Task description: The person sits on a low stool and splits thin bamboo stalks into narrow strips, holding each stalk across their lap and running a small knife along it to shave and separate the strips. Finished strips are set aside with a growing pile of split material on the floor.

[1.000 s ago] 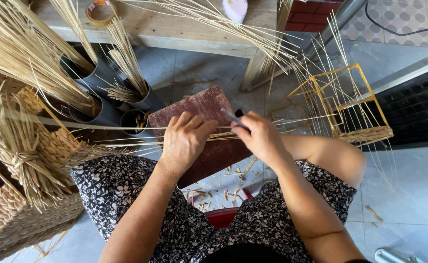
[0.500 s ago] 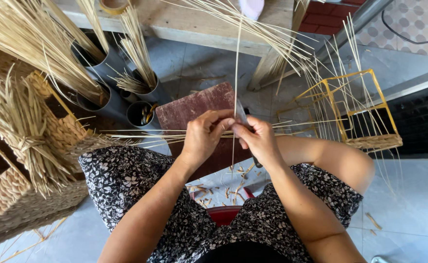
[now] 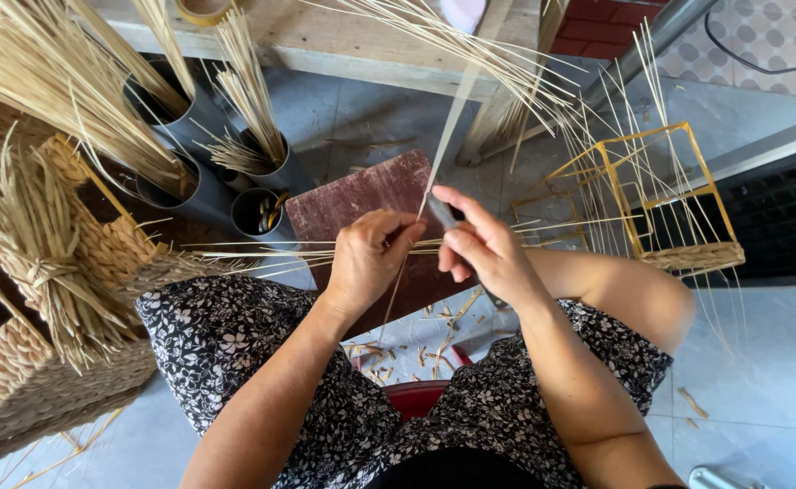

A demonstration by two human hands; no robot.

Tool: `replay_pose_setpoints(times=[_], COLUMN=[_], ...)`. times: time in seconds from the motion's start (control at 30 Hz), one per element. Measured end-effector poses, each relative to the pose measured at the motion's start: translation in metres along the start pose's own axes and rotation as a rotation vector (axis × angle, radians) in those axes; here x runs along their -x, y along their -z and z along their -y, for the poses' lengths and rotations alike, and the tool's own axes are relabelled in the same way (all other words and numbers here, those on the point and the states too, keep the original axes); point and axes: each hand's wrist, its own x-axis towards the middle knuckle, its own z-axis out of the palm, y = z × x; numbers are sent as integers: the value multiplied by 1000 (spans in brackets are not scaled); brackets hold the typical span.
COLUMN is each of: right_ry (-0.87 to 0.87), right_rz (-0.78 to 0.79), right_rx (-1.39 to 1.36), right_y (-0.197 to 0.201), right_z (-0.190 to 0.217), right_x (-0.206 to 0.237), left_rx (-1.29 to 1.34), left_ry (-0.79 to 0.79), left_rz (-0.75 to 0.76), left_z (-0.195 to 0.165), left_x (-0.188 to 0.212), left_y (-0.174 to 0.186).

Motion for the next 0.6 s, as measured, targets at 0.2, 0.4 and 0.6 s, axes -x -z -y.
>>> replay_pose_setpoints(times=[0.2,0.4,0.6], right_ry=[-26,5,83], right_rz=[-33,-117,-241], right_rx=[43,-5,-63], right_y=[-9,9,33], right_z=[-3,-3,6], right_x=[-4,-3,-4], left_rx=[-41,201,369], left_ry=[-99,77,153], left_rz=[110,278,451], left_z=[-5,7,25], left_x=[4,7,8], left_y=[6,12,24])
